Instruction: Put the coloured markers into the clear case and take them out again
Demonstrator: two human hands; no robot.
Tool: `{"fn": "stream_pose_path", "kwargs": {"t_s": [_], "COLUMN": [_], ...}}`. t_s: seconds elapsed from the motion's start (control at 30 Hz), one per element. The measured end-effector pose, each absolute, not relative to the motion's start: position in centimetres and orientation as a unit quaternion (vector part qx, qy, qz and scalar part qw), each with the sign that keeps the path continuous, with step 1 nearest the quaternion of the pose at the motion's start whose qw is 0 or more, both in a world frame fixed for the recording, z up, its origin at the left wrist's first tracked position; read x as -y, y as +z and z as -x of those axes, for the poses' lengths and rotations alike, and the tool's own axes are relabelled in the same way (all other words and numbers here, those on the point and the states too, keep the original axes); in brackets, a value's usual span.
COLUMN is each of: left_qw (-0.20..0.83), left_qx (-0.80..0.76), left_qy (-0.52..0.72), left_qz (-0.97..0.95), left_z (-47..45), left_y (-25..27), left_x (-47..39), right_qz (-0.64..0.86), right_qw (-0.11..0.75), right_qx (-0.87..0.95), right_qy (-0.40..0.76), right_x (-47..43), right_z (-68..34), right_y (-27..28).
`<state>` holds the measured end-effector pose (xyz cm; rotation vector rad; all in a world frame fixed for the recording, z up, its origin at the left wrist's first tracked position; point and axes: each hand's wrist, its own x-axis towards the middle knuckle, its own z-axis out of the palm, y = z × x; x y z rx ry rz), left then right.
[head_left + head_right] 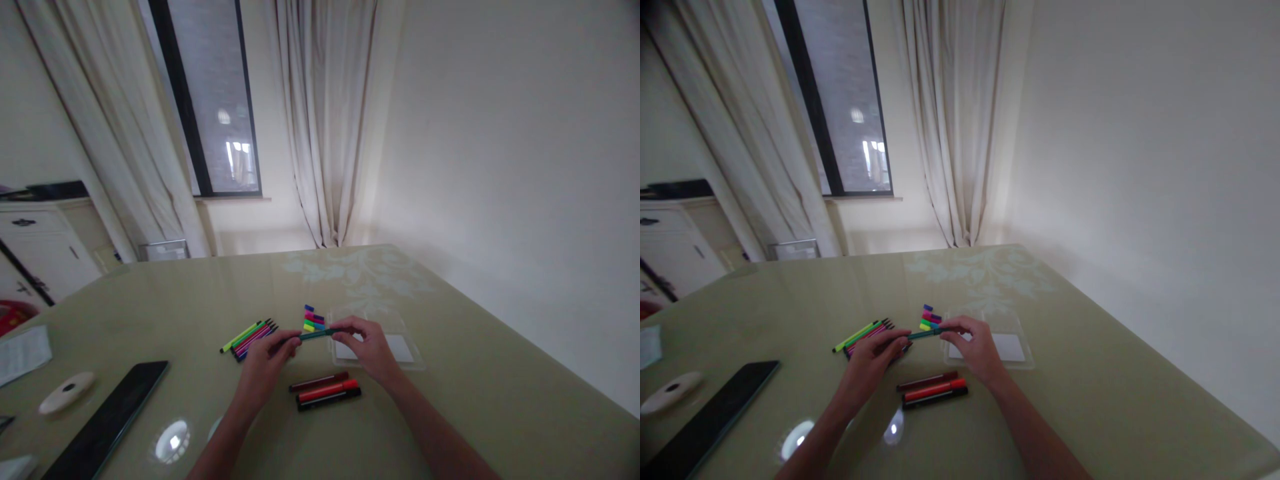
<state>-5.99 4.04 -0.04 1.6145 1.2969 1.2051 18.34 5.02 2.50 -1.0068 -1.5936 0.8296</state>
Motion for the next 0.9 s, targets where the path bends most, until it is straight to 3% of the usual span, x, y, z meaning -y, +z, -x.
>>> {"fn": "stream_pose_path", "kwargs": {"t_s": [0.53,0.9], "left_qw": [0.365,0.300], "left_qx": [-0.490,-0.486], "left_qy": [0.456,0.428], "left_qz": [-0.647,-0.700], "left_z": [5.50,5.43], "left_y": [0.36,0.64], "left_x": [-3.83,-3.22], "right_qz": [0.415,0.437], "right_qw": [0.514,0.485], "right_qx": [0.666,0.668], "right_qy": [0.346,0.358], "right_x": [-5.43,-5.12], "right_z": [-18.63,-18.40], "right_y": [1.88,1.52]}}
